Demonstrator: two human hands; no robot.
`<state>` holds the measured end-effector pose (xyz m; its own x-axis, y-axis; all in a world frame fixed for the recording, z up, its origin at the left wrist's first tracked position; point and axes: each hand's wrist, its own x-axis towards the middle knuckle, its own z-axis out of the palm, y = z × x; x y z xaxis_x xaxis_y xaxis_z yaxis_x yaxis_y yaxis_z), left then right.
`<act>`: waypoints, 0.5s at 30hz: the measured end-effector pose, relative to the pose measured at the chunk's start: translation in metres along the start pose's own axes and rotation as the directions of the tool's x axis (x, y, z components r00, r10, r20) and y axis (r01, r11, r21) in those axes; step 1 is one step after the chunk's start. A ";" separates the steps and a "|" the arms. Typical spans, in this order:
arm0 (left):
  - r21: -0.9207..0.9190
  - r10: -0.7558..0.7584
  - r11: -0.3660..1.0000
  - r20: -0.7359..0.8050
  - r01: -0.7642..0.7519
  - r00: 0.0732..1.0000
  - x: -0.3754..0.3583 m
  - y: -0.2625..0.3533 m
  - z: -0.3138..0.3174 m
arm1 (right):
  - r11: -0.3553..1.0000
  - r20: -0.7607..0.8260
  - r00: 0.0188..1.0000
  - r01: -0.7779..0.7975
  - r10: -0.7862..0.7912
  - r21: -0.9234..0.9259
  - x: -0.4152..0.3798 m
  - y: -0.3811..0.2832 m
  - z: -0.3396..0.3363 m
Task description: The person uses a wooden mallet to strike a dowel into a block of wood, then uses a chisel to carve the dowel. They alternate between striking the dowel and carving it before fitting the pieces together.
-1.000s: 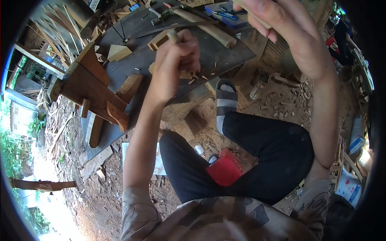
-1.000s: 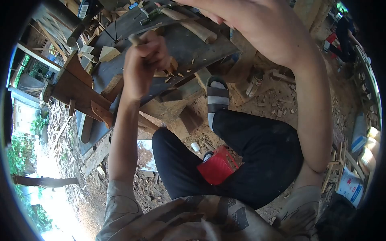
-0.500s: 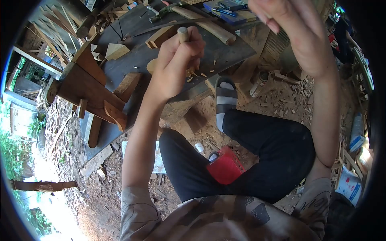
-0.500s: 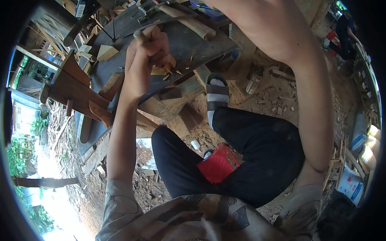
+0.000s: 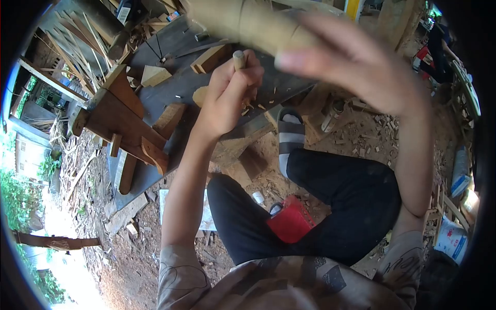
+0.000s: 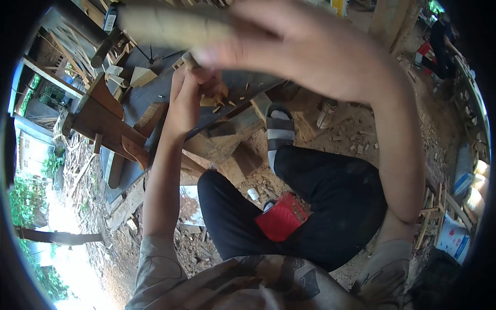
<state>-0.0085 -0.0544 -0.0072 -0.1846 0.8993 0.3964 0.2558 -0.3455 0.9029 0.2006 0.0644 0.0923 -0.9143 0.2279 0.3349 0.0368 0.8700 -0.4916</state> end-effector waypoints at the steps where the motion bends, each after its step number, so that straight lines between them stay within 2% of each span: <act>1: 0.018 -0.025 1.000 -0.023 0.025 0.999 -0.001 0.000 0.001 | 0.965 0.186 0.964 -0.147 0.188 -0.217 -0.001 -0.016 -0.009; 2: -0.010 -0.020 1.000 -0.014 0.020 1.000 0.001 0.002 0.001 | 0.961 0.039 0.994 -0.087 0.101 -0.261 -0.006 -0.005 0.001; 4: -0.064 -0.021 0.998 -0.005 0.020 1.000 0.003 0.002 0.001 | 0.970 -0.158 0.966 0.178 -0.205 -0.168 0.002 0.004 0.003; 6: -0.108 -0.010 0.994 0.024 0.012 1.000 0.003 -0.002 -0.001 | 0.949 -0.251 0.931 0.297 -0.265 0.102 0.003 -0.001 0.002; 8: -0.113 -0.006 0.994 0.031 0.009 1.000 0.005 -0.001 -0.002 | 0.972 -0.167 0.966 0.214 -0.196 0.096 0.002 -0.007 -0.002; 9: -0.113 -0.019 0.993 -0.004 0.019 1.000 0.003 -0.001 0.001 | 0.996 -0.048 0.996 0.075 -0.077 -0.051 0.001 -0.010 -0.003; 11: -0.109 -0.045 0.993 -0.074 0.037 0.996 -0.002 0.000 0.006 | 0.922 0.113 0.970 -0.163 0.215 -0.352 -0.003 -0.014 -0.001; 14: -0.192 -0.053 0.980 -0.036 0.045 0.998 0.002 -0.002 -0.001 | 0.982 0.013 1.000 -0.006 0.009 -0.190 -0.002 -0.023 -0.012; 15: -0.189 -0.044 0.981 -0.022 0.039 0.999 0.002 -0.004 -0.002 | 0.978 -0.163 0.965 0.195 -0.205 -0.073 0.000 -0.012 -0.003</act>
<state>-0.0118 -0.0521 -0.0097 -0.2166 0.9075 0.3598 0.0643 -0.3545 0.9329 0.2009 0.0555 0.1007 -0.8240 0.1131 0.5552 -0.1131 0.9273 -0.3568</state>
